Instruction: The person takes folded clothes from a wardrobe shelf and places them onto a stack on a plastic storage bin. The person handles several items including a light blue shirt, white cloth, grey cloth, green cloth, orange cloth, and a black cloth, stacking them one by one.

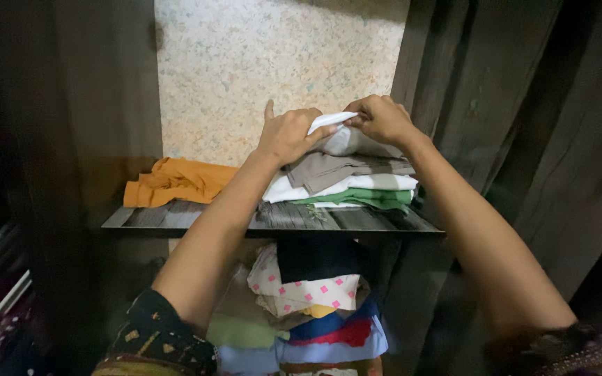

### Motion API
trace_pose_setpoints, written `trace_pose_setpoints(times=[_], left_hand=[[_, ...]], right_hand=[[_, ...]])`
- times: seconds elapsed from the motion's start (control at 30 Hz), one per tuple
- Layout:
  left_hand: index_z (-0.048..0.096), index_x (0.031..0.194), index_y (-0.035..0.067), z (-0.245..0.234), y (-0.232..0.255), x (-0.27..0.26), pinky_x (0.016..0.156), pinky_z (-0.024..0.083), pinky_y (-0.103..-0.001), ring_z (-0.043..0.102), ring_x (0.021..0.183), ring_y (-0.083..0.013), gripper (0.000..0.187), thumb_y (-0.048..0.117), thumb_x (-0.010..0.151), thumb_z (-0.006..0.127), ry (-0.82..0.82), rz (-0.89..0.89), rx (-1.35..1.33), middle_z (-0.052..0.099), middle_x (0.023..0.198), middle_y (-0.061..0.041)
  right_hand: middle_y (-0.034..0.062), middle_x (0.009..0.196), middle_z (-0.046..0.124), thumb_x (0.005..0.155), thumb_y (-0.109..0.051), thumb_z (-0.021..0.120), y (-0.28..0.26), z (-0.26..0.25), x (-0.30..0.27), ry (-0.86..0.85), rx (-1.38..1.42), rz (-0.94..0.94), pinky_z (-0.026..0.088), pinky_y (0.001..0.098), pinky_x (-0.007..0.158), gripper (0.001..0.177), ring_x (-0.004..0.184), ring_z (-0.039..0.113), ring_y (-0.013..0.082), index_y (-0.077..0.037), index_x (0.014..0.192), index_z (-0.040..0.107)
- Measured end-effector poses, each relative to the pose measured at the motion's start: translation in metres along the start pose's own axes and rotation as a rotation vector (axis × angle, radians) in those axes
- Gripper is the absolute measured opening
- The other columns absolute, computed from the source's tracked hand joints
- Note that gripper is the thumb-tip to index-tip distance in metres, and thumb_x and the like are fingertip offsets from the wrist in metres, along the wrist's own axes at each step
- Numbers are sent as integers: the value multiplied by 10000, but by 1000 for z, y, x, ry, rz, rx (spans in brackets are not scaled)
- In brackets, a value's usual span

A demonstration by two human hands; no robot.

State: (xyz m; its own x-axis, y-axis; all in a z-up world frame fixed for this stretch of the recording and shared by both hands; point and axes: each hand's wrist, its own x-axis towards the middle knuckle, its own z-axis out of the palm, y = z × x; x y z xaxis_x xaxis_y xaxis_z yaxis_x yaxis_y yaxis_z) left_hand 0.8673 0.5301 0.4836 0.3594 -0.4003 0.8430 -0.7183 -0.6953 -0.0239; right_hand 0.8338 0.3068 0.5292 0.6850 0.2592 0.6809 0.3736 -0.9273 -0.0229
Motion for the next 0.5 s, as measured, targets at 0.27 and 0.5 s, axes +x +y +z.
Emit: trace_pose_setpoints(times=[0.27, 0.5], left_hand=[[680, 1011, 112, 16, -20, 19, 781, 557, -488, 731, 879, -332, 286, 207, 781, 821, 91, 40, 239, 746, 968, -123], [675, 1011, 131, 33, -16, 27, 688, 594, -446, 747, 860, -280, 345, 78, 695, 802, 243, 124, 386, 740, 944, -56]], right_hand=[[160, 1121, 747, 788, -422, 872, -24, 4, -5, 30, -231, -74, 422, 554, 991, 753, 1076, 681, 355, -179, 1417, 535], [207, 1166, 672, 625, -224, 930, 3, 6, -4, -108, -91, 135, 484, 536, 957, 1003, 1098, 650, 401, -226, 1490, 423]])
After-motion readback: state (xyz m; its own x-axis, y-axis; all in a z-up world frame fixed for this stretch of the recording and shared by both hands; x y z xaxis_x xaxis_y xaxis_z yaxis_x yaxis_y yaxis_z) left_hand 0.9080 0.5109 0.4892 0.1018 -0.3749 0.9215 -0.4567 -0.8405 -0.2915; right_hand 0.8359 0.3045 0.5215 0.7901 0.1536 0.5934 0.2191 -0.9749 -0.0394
